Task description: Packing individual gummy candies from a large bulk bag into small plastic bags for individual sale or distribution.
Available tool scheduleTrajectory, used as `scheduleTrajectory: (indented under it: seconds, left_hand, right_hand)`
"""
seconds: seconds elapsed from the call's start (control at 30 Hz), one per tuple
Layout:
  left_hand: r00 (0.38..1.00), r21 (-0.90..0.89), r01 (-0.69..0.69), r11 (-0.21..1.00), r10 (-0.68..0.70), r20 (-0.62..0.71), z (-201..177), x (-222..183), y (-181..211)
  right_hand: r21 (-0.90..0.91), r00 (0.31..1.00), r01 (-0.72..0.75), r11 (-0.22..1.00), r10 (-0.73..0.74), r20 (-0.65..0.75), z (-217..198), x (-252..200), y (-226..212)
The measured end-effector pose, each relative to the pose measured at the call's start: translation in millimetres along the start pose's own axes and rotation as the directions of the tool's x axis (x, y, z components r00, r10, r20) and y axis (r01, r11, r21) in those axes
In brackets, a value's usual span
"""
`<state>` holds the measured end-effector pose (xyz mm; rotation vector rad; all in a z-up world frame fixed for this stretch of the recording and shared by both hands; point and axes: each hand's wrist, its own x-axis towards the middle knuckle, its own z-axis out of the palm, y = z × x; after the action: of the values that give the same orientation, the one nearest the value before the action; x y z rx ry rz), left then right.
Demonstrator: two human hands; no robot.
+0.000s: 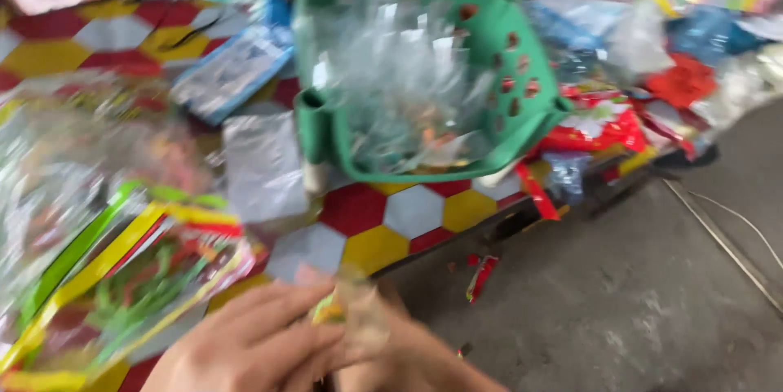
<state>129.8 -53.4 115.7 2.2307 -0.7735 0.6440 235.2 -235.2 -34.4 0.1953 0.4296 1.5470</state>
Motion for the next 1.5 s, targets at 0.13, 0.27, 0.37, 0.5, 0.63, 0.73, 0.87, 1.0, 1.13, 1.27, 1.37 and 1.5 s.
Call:
scheduleTrajectory:
  seconds: [0.13,0.27,0.37,0.5,0.63,0.73,0.87,1.0,1.13,1.27,1.37,1.5]
  left_hand:
    - [0.991,0.091,0.016,0.996,-0.028,0.128,17,7,-15]
    - [0.974,0.021,0.015,1.0,-0.019,0.224,-7,56,19]
    - [0.949,0.046,0.294,0.955,-0.285,-0.135,25,39,2]
    - [0.875,-0.099,0.45,0.888,-0.46,-0.153,96,57,-20]
    - [0.983,0.343,-0.184,0.921,0.179,0.048,142,134,-56]
    - [0.98,0.642,-0.168,0.749,0.196,0.028,181,191,-117]
    - [0.992,0.659,-0.068,0.749,0.119,-0.032,185,231,-161]
    - [0.994,0.507,-0.042,0.861,-0.015,0.109,162,244,-161]
    - [0.943,0.457,0.075,0.886,-0.212,0.255,151,243,-149]
    - [0.996,0.566,-0.024,0.824,-0.029,0.084,156,228,-140]
    - [0.913,0.443,-0.333,0.833,0.402,-0.07,139,192,-88]
    - [0.917,0.463,-0.386,0.798,0.388,0.094,186,129,-61]
  right_hand:
    - [-0.741,0.884,0.341,0.579,-0.466,0.042,54,-38,28]
    - [-0.877,0.593,0.074,-0.476,-0.686,0.422,84,-87,80]
    - [-0.684,0.372,-0.112,-0.721,-0.668,0.644,61,-154,21]
    - [-0.687,0.039,-0.264,-0.677,-0.72,0.693,82,-232,-8]
    - [-0.599,0.094,-0.298,-0.744,-0.647,0.757,116,-243,-25]
    - [-0.64,0.128,-0.206,-0.74,-0.669,0.732,127,-228,-53]
    - [-0.499,0.258,-0.402,-0.767,-0.618,0.742,143,-190,-89]
    - [-0.528,0.323,-0.439,-0.727,-0.676,0.662,152,-161,-92]
    - [-0.414,0.303,-0.627,-0.66,-0.696,0.651,138,-144,-104]
    - [-0.303,0.31,-0.797,-0.522,-0.785,0.537,100,-129,-162]
    - [-0.56,0.281,-0.652,-0.51,-0.85,0.446,164,-149,-91]
    - [-0.837,0.184,0.176,-0.518,-0.818,0.544,193,-167,-67]
